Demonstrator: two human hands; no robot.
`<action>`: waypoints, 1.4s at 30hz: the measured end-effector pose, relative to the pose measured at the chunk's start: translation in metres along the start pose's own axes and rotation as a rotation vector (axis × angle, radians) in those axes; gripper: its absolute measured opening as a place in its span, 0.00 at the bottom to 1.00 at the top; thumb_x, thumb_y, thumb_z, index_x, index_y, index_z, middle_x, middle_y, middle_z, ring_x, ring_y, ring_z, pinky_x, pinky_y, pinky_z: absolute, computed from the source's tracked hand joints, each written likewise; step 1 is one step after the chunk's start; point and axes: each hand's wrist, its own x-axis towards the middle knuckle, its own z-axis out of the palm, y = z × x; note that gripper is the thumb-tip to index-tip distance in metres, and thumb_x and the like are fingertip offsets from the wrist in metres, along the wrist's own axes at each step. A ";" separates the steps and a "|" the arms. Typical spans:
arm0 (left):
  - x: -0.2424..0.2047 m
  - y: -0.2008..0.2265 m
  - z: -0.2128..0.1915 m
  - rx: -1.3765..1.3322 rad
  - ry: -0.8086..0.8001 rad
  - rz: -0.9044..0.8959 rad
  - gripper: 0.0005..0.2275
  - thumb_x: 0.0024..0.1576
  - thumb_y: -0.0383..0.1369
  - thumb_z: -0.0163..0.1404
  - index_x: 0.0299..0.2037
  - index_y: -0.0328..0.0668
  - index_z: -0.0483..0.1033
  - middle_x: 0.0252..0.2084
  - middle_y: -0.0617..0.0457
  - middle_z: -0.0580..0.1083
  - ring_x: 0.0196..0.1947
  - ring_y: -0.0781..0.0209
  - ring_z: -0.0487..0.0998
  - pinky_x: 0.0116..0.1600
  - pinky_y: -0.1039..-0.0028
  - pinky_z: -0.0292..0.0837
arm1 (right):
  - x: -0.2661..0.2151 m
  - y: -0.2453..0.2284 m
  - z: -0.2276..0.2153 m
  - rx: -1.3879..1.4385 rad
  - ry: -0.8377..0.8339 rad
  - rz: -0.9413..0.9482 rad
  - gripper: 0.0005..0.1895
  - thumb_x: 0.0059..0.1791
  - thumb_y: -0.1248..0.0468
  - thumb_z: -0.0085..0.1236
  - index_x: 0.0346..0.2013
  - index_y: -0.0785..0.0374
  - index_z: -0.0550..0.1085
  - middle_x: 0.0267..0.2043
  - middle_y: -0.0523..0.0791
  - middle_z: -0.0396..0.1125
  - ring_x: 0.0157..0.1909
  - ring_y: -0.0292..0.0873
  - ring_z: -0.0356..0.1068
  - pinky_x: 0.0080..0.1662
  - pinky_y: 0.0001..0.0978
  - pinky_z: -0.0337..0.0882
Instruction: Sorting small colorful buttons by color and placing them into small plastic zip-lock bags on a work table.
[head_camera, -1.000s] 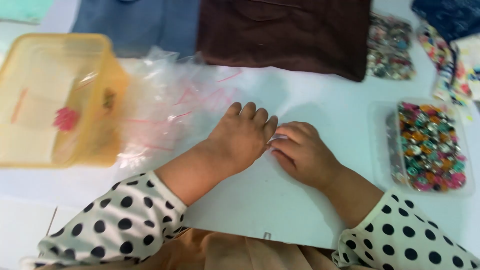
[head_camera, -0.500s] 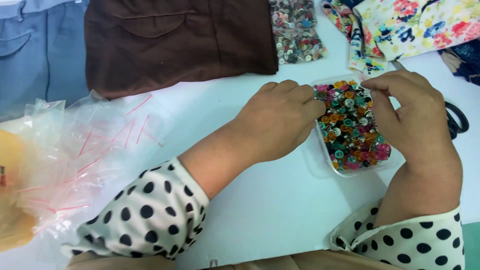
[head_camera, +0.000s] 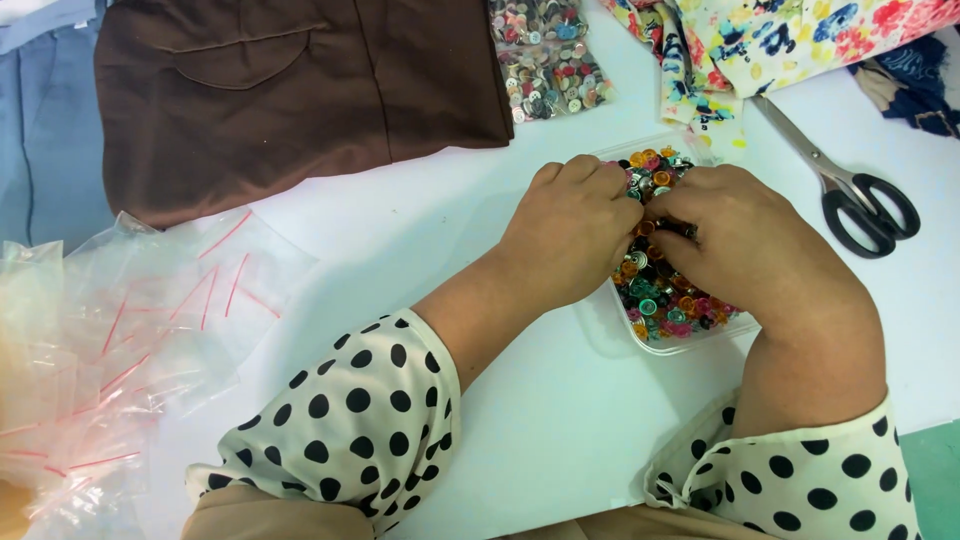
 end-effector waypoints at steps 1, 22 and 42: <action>-0.002 0.000 0.001 0.000 -0.001 0.002 0.06 0.58 0.38 0.53 0.31 0.54 0.81 0.36 0.59 0.71 0.42 0.52 0.71 0.40 0.61 0.65 | -0.001 -0.004 -0.002 0.001 0.001 0.001 0.09 0.49 0.61 0.55 0.41 0.55 0.81 0.34 0.45 0.70 0.48 0.51 0.68 0.45 0.46 0.70; -0.140 -0.003 -0.108 -0.052 0.022 -0.077 0.01 0.56 0.29 0.57 0.35 0.47 0.79 0.32 0.57 0.70 0.37 0.51 0.73 0.39 0.62 0.67 | -0.008 -0.056 -0.004 -0.140 0.273 -0.071 0.10 0.54 0.60 0.63 0.45 0.64 0.79 0.46 0.45 0.70 0.57 0.51 0.69 0.45 0.46 0.73; -0.211 -0.024 -0.112 0.230 -0.064 -0.123 0.11 0.53 0.45 0.62 0.34 0.49 0.79 0.36 0.57 0.73 0.52 0.46 0.72 0.54 0.57 0.67 | -0.001 -0.156 0.028 0.063 0.229 -0.683 0.12 0.52 0.62 0.65 0.45 0.68 0.78 0.41 0.51 0.70 0.41 0.54 0.69 0.44 0.45 0.71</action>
